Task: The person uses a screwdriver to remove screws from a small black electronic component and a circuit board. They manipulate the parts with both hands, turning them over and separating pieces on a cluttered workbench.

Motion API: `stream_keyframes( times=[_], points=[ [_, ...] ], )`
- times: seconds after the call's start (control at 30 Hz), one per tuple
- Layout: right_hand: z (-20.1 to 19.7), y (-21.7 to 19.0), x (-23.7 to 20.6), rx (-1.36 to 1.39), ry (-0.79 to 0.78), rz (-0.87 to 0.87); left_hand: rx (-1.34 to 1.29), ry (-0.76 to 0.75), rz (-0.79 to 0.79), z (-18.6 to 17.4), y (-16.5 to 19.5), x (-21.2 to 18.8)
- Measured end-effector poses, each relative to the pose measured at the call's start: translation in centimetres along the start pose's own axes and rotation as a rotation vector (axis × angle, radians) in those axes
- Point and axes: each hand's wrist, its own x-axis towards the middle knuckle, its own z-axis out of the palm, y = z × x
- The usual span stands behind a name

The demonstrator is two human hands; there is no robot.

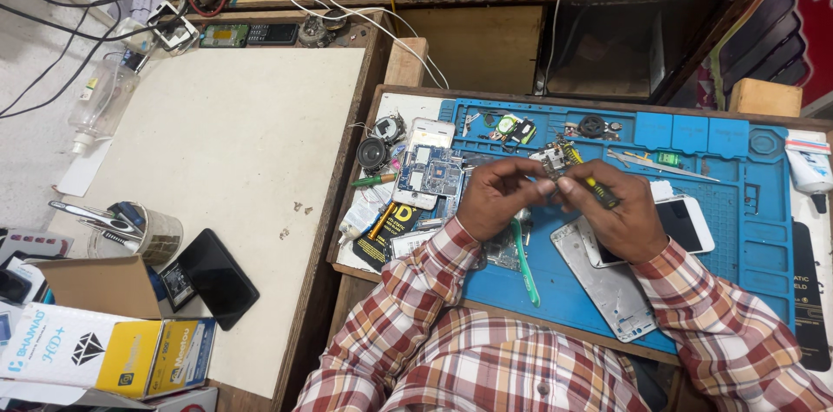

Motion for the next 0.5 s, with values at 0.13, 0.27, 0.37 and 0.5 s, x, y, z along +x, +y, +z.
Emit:
stream_keyframes(
  times=[0.13,0.27,0.37,0.5],
  points=[
    [0.2,0.1,0.1,-0.039,-0.002,-0.026,0.180,0.031,0.041,-0.1,-0.6,-0.2],
    [0.5,0.8,-0.4,0.002,0.038,0.047,-0.022,0.149,0.026,-1.0,-1.5,0.6],
    [0.2,1.4,-0.7,0.183,0.088,0.063,-0.101,0.224,-0.009,-1.8,-1.9,1.1],
    [-0.3,1.8,-1.3,0.266,0.189,0.016,-0.095,0.254,0.015,-2.3,-2.2,1.3]
  ],
)
